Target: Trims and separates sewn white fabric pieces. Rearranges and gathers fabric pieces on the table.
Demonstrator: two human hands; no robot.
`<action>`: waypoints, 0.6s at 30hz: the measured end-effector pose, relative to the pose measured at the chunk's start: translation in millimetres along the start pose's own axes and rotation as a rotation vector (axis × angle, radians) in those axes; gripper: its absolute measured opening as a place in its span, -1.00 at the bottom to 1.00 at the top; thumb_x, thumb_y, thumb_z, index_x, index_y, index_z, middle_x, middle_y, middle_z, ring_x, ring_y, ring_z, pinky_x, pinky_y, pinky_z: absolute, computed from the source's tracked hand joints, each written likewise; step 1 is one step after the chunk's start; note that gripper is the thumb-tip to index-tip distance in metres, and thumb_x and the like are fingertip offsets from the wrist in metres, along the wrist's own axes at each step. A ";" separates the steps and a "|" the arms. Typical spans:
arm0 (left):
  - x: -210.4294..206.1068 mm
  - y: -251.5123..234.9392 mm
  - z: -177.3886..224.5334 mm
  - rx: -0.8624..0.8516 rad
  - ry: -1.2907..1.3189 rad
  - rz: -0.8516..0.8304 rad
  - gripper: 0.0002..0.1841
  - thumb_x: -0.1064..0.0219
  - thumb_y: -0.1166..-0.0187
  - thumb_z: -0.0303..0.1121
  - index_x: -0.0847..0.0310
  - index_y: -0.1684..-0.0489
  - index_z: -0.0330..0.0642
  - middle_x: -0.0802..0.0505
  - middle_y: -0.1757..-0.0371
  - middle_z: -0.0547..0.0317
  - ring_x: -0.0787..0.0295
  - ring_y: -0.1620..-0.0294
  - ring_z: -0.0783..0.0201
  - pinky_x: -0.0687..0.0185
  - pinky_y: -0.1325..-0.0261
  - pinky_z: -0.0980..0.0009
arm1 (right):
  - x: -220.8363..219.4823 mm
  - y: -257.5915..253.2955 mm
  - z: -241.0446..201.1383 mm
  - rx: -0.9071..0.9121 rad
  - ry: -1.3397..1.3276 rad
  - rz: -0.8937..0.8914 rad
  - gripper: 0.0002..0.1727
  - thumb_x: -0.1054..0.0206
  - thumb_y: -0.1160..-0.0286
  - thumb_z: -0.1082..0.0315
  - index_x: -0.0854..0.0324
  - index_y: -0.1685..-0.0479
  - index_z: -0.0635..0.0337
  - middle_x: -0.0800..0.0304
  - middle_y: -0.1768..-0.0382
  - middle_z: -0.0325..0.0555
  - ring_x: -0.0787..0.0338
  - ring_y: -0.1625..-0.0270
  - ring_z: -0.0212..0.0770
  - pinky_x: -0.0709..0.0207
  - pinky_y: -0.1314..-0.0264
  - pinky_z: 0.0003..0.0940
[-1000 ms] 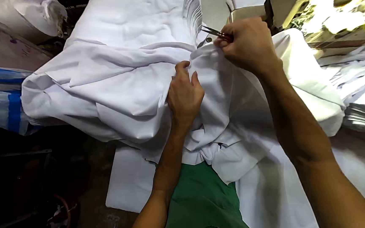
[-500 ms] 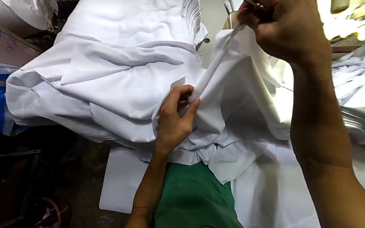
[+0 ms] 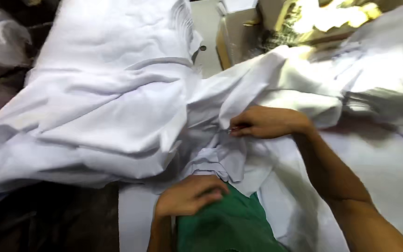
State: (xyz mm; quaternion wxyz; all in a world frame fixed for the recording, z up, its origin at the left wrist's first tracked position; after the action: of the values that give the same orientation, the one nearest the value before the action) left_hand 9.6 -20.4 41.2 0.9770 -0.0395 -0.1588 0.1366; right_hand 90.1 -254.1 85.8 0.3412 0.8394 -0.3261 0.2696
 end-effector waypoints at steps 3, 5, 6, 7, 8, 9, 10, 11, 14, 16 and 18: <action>53.6 -7.1 6.0 0.081 -0.083 0.457 -0.64 -0.19 -0.78 -0.22 -0.58 -0.31 -0.31 -0.83 -0.09 0.13 -0.78 -0.10 0.38 -0.74 -0.23 0.34 | -44.3 34.4 5.2 0.106 -0.221 0.002 -0.64 -0.25 -0.73 0.08 -0.66 0.38 0.13 -0.52 0.61 -0.28 -0.53 0.51 -0.38 -0.38 0.42 -0.31; 66.9 -34.2 3.6 0.095 -0.143 0.619 -0.46 -0.33 -0.68 -0.10 -0.43 -0.48 -0.28 -0.76 -0.29 0.08 -0.73 -0.29 0.29 -0.71 -0.32 0.25 | -74.6 54.6 -1.5 0.199 -0.378 -0.002 -0.65 -0.26 -0.72 0.15 -0.65 0.40 0.20 -0.46 0.66 -0.28 -0.46 0.58 -0.42 -0.30 0.50 -0.39; 64.9 -54.2 0.2 0.122 -0.157 0.609 -0.32 -0.41 -0.60 -0.04 -0.32 -0.60 -0.25 -0.68 -0.42 0.02 -0.68 -0.38 0.24 -0.69 -0.35 0.20 | -91.0 62.7 -6.7 0.237 -0.460 -0.017 -0.66 -0.25 -0.72 0.18 -0.65 0.38 0.23 -0.48 0.64 -0.27 -0.46 0.57 -0.43 -0.31 0.49 -0.41; 57.5 -77.6 -5.3 0.167 -0.166 0.555 -0.18 -0.47 -0.51 0.03 -0.22 -0.70 -0.19 -0.61 -0.52 -0.01 -0.64 -0.43 0.20 -0.69 -0.35 0.17 | -106.9 69.9 -12.3 0.278 -0.540 -0.038 -0.68 -0.24 -0.72 0.21 -0.66 0.34 0.25 -0.51 0.62 -0.27 -0.47 0.55 -0.47 -0.34 0.48 -0.46; 44.4 -102.5 -14.3 0.220 -0.176 0.470 -0.09 -0.51 -0.44 0.07 -0.15 -0.77 -0.12 -0.56 -0.58 -0.03 -0.64 -0.43 0.17 -0.70 -0.33 0.14 | -121.1 77.6 -17.6 0.311 -0.617 -0.061 -0.71 -0.25 -0.71 0.23 -0.67 0.30 0.28 -0.55 0.59 -0.27 -0.50 0.54 -0.50 -0.36 0.48 -0.52; 25.8 -126.1 -27.4 0.253 -0.191 0.363 -0.06 -0.53 -0.43 0.07 -0.13 -0.80 -0.07 -0.56 -0.58 -0.04 -0.67 -0.41 0.13 -0.71 -0.31 0.08 | -131.4 86.8 -21.5 0.331 -0.680 -0.075 -0.74 -0.28 -0.68 0.26 -0.69 0.25 0.30 -0.61 0.56 -0.25 -0.53 0.53 -0.53 -0.39 0.48 -0.55; 3.2 -145.6 -43.9 0.254 -0.217 0.246 -0.10 -0.52 -0.46 0.02 -0.16 -0.79 -0.09 -0.59 -0.57 -0.09 -0.70 -0.38 0.04 -0.71 -0.32 -0.02 | -135.7 97.7 -21.7 0.332 -0.734 -0.066 -0.76 -0.30 -0.67 0.27 -0.69 0.20 0.30 -0.65 0.51 -0.25 -0.55 0.50 -0.55 -0.40 0.45 -0.60; -21.7 -158.7 -61.0 0.223 -0.242 0.123 -0.24 -0.49 -0.51 -0.13 -0.28 -0.71 -0.14 -0.67 -0.48 -0.13 -0.77 -0.30 -0.03 -0.72 -0.28 -0.10 | -134.0 111.0 -17.3 0.310 -0.779 -0.014 -0.75 -0.30 -0.67 0.23 -0.68 0.14 0.28 -0.68 0.45 -0.29 -0.57 0.44 -0.60 -0.42 0.41 -0.66; -82.3 -155.4 -73.0 -0.008 -0.277 -0.207 -0.45 -0.41 -0.27 -0.62 -0.62 -0.36 -0.20 -0.87 -0.07 -0.09 -0.84 -0.09 -0.10 -0.71 -0.13 -0.17 | -101.2 159.9 16.6 0.037 -0.701 0.401 -0.56 -0.12 -0.76 -0.08 -0.65 -0.06 0.11 -0.67 0.26 -0.48 -0.53 0.30 -0.72 -0.41 0.27 -0.75; -98.4 -134.0 -54.3 -0.147 -0.185 -0.340 -0.49 -0.33 -0.30 -0.66 -0.65 -0.32 -0.18 -0.87 -0.04 -0.03 -0.83 -0.08 -0.04 -0.71 -0.13 -0.08 | -74.6 181.9 42.6 -0.281 -0.466 0.718 -0.59 -0.01 -0.77 0.07 -0.68 -0.11 0.14 -0.68 0.26 -0.33 -0.54 0.33 -0.53 -0.46 0.26 -0.51; -97.9 -114.1 -32.2 -0.261 -0.025 -0.363 -0.57 -0.27 -0.41 -0.66 -0.68 -0.28 -0.22 -0.88 -0.06 -0.02 -0.84 -0.10 0.04 -0.72 -0.18 0.02 | -50.8 175.9 64.6 -0.541 -0.210 0.889 -0.62 -0.01 -0.84 0.16 -0.64 -0.17 0.23 -0.66 0.27 0.01 -0.62 0.34 -0.11 -0.52 0.29 -0.04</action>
State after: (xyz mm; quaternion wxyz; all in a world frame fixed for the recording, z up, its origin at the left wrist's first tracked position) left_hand -40.3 -158.4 -4.8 0.9701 -0.1349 -0.1916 -0.0626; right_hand -56.4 -381.6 81.1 0.3639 0.5247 -0.7407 0.2088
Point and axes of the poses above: each hand's wrist, its own y-axis away from the middle knuckle, its own x-axis out of the back of the hand, z = x × y, the point moved 5 cm from there along -y, towards the middle knuckle
